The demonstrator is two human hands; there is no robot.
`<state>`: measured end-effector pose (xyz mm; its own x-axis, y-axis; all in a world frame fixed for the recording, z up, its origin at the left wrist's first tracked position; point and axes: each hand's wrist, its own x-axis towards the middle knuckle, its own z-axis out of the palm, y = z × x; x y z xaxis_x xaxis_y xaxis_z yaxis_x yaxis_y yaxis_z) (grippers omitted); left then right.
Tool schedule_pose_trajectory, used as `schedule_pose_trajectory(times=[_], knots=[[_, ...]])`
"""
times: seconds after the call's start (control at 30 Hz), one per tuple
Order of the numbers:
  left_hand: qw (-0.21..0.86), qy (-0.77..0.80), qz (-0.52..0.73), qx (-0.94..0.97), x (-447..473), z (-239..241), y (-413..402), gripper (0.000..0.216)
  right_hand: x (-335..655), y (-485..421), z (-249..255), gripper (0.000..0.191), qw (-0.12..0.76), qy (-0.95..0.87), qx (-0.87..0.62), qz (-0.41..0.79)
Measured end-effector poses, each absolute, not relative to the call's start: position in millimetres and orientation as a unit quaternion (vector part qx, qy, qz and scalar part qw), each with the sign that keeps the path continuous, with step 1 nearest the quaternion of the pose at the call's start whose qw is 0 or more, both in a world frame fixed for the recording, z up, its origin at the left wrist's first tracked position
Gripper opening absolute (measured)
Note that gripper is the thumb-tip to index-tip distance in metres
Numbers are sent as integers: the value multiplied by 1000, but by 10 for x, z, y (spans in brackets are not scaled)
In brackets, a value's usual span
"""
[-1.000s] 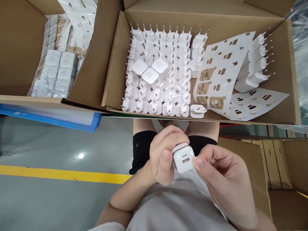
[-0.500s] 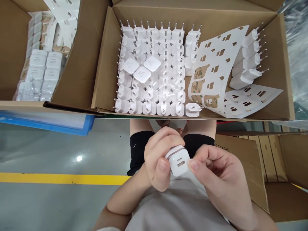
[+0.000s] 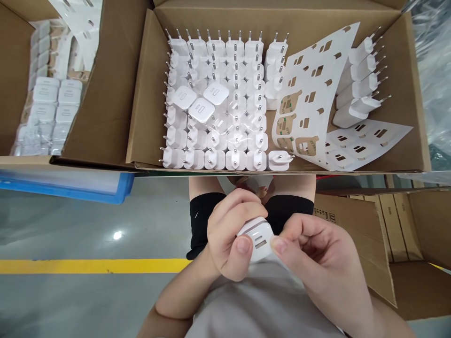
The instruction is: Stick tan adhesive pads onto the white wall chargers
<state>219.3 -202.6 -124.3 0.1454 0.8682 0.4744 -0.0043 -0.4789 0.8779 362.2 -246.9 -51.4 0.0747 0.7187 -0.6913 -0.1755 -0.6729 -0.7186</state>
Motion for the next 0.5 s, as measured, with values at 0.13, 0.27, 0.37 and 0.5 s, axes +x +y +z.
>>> schedule_pose_trajectory(times=[0.13, 0.27, 0.37, 0.5], knots=[[387, 336, 560, 651, 2190, -1256, -2034, 45, 3642, -2456, -505, 45, 332, -222, -642, 655], [379, 339, 557, 657, 2181, -1253, -2052, 46, 3645, -2450, -497, 45, 330, -213, -636, 664], [370, 336, 557, 664, 2175, -1254, -2056, 45, 3654, -2437, -486, 44, 326, -204, -630, 675], [351, 321, 570, 670, 2186, -1278, -2048, 42, 3675, -2421, -464, 41, 310, -194, -628, 687]])
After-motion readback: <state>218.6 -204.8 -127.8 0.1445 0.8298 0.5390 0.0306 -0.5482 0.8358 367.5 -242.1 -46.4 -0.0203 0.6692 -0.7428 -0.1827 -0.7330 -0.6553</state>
